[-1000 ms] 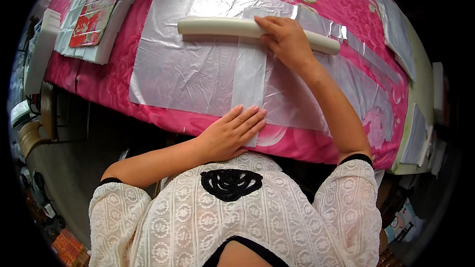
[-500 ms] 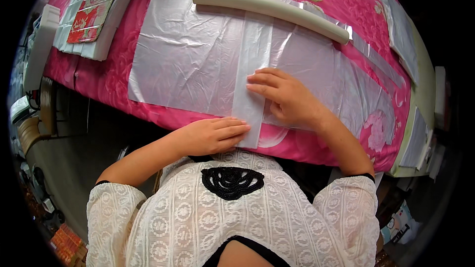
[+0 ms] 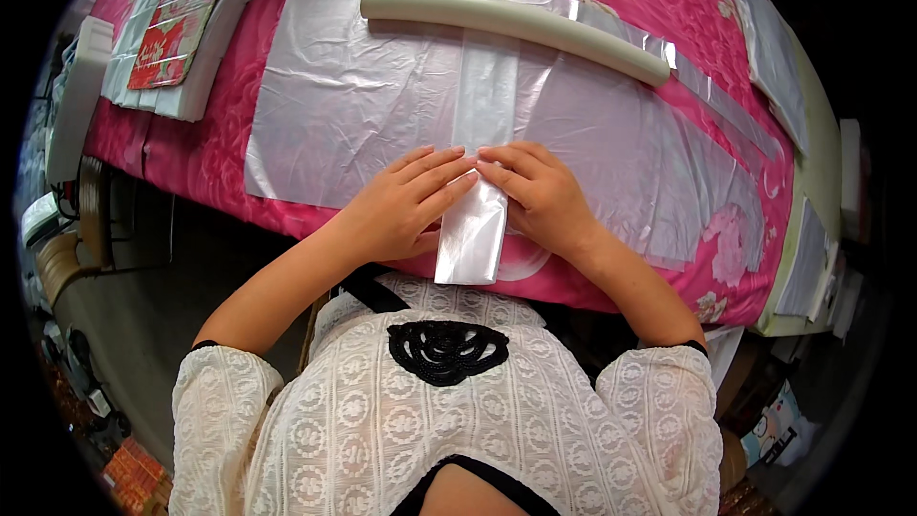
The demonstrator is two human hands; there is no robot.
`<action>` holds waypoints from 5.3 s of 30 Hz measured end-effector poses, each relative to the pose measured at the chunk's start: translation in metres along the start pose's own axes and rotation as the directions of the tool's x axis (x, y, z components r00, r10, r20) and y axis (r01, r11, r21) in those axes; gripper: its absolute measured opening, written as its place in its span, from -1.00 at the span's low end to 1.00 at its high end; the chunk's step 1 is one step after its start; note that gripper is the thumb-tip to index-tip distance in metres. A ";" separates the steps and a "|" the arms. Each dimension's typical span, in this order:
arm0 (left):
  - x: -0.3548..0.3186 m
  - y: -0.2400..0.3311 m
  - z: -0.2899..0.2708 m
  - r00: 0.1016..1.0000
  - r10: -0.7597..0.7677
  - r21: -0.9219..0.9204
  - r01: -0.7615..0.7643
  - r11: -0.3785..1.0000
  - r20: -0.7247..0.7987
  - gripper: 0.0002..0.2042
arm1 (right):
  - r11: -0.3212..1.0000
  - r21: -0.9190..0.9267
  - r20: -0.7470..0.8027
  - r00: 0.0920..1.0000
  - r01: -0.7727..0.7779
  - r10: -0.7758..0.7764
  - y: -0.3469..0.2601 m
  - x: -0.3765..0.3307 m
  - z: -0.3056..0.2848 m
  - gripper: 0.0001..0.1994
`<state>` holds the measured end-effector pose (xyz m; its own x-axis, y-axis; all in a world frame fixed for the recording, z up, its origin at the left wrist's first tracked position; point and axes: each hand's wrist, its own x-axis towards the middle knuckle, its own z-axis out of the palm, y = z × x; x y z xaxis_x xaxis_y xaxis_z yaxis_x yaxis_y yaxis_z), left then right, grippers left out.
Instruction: The person wraps small rectangular items in clear plastic film on a pink floral tablecloth. They unroll the film, place an item on it, fold the film around the item, and set the wrapped item aside. This process is repeated multiple times.
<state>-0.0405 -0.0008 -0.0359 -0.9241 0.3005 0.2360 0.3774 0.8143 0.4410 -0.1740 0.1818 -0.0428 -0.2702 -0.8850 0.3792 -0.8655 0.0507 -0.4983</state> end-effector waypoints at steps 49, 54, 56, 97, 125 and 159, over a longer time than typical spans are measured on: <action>0.040 -0.026 0.014 0.976 -0.016 0.220 0.065 0.973 -0.218 -0.88 | 0.999 -0.029 0.105 0.994 0.039 -0.036 0.057 0.039 -0.022 -0.66; 0.022 -0.012 0.007 0.986 -0.067 -0.121 0.049 0.991 -0.151 -0.83 | 0.985 -0.072 0.069 0.986 0.158 -0.153 0.036 0.026 -0.020 -0.75; 0.011 -0.005 0.005 0.982 0.040 -0.120 -0.063 0.991 -0.184 -0.76 | 0.977 -0.082 0.039 0.980 0.197 -0.194 0.018 0.012 -0.015 -0.80; 0.059 -0.002 0.033 0.944 -0.288 0.195 0.317 0.928 -0.162 -0.25 | 0.478 0.197 0.511 0.506 -0.856 0.695 0.036 0.054 -0.018 -0.67; -0.082 0.034 -0.004 0.691 -0.606 -0.883 0.468 -0.039 0.393 -0.81 | 0.941 -0.323 0.149 0.977 -0.098 0.153 0.010 0.056 0.044 -0.21; -0.053 0.038 -0.031 0.768 -0.636 -0.486 0.529 0.696 -0.074 -0.73 | 0.635 0.392 -0.437 0.473 -0.665 0.765 0.295 0.146 -0.105 -0.75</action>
<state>0.0249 -0.0012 -0.0044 -0.9454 -0.3239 -0.0349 -0.1974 0.4842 0.8524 -0.5127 0.1165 -0.0524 -0.9742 -0.1780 0.1387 -0.2048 0.4397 -0.8745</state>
